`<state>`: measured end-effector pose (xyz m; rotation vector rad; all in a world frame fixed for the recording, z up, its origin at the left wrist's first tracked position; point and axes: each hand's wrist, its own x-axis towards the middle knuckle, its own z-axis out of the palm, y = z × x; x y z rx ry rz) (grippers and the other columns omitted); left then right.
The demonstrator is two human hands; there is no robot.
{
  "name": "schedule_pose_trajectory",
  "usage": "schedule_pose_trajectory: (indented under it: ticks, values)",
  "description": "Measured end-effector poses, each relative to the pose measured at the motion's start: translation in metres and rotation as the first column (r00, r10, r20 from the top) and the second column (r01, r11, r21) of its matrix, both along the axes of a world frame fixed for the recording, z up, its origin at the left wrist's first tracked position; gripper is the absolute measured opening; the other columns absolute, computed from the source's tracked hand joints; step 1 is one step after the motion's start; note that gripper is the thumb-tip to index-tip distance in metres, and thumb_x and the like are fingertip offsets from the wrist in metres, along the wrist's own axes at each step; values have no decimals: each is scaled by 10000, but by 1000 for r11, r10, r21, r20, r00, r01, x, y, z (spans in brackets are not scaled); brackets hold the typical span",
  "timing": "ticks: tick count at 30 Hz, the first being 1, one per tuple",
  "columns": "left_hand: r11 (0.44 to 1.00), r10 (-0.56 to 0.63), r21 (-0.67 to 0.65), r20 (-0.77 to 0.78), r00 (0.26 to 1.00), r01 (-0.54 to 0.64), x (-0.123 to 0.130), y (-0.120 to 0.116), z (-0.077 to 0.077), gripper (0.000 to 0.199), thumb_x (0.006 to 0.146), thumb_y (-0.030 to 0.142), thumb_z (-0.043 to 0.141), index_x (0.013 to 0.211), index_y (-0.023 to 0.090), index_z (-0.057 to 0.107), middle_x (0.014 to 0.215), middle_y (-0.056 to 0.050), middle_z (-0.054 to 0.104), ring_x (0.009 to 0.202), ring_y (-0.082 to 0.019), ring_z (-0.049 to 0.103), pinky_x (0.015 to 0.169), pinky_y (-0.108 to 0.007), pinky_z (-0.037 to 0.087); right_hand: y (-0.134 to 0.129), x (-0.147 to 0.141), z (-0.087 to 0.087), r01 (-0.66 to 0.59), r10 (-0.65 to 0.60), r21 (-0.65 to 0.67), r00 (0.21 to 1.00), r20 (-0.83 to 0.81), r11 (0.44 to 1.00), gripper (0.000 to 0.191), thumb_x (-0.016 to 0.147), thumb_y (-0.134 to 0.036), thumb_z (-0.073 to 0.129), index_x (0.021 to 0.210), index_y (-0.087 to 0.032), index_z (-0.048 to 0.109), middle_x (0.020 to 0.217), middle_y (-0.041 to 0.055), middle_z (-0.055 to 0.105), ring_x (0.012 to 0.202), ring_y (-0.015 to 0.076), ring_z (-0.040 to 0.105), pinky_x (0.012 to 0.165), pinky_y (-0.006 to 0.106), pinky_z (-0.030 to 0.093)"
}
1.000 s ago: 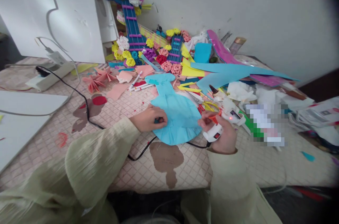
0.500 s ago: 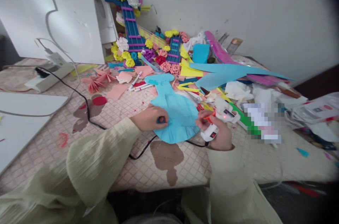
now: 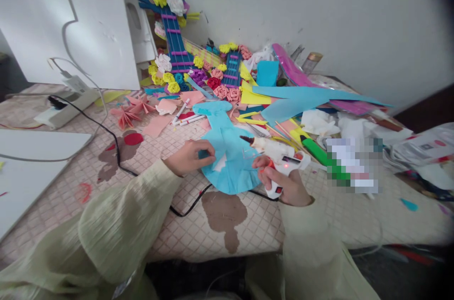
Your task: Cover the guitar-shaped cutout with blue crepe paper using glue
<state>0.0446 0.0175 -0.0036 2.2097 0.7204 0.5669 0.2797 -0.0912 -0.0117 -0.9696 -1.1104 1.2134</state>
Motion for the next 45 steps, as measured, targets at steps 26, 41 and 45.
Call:
schedule_pose_trajectory:
  ticks: [26, 41, 45]
  values:
    - [992, 63, -115, 105, 992, -51, -7, 4, -10, 175, 761, 321, 557, 713, 161, 611, 797, -54, 641, 790, -159, 574, 768, -300, 441, -18, -35, 34, 167, -11, -322, 901, 434, 932, 330, 711, -501, 598, 627, -182, 610, 391, -30, 474, 342, 92, 435, 308, 201, 285]
    - [994, 22, -105, 164, 986, -4, -4, 5, -17, 200, 776, 317, 552, 715, 136, 611, 758, -47, 619, 718, -123, 559, 665, -242, 440, -11, -45, 41, 137, 37, -323, 878, 477, 937, 319, 756, -447, 558, 614, -164, 523, 543, -11, 546, 467, 105, 535, 404, 213, 345]
    - [994, 19, -107, 173, 985, 0, -4, 6, -19, 201, 775, 318, 557, 712, 135, 609, 760, -47, 620, 720, -125, 562, 674, -247, 443, -10, -46, 42, 142, 48, -349, 875, 482, 926, 353, 756, -464, 552, 577, -162, 514, 509, -12, 525, 451, 101, 520, 392, 209, 325]
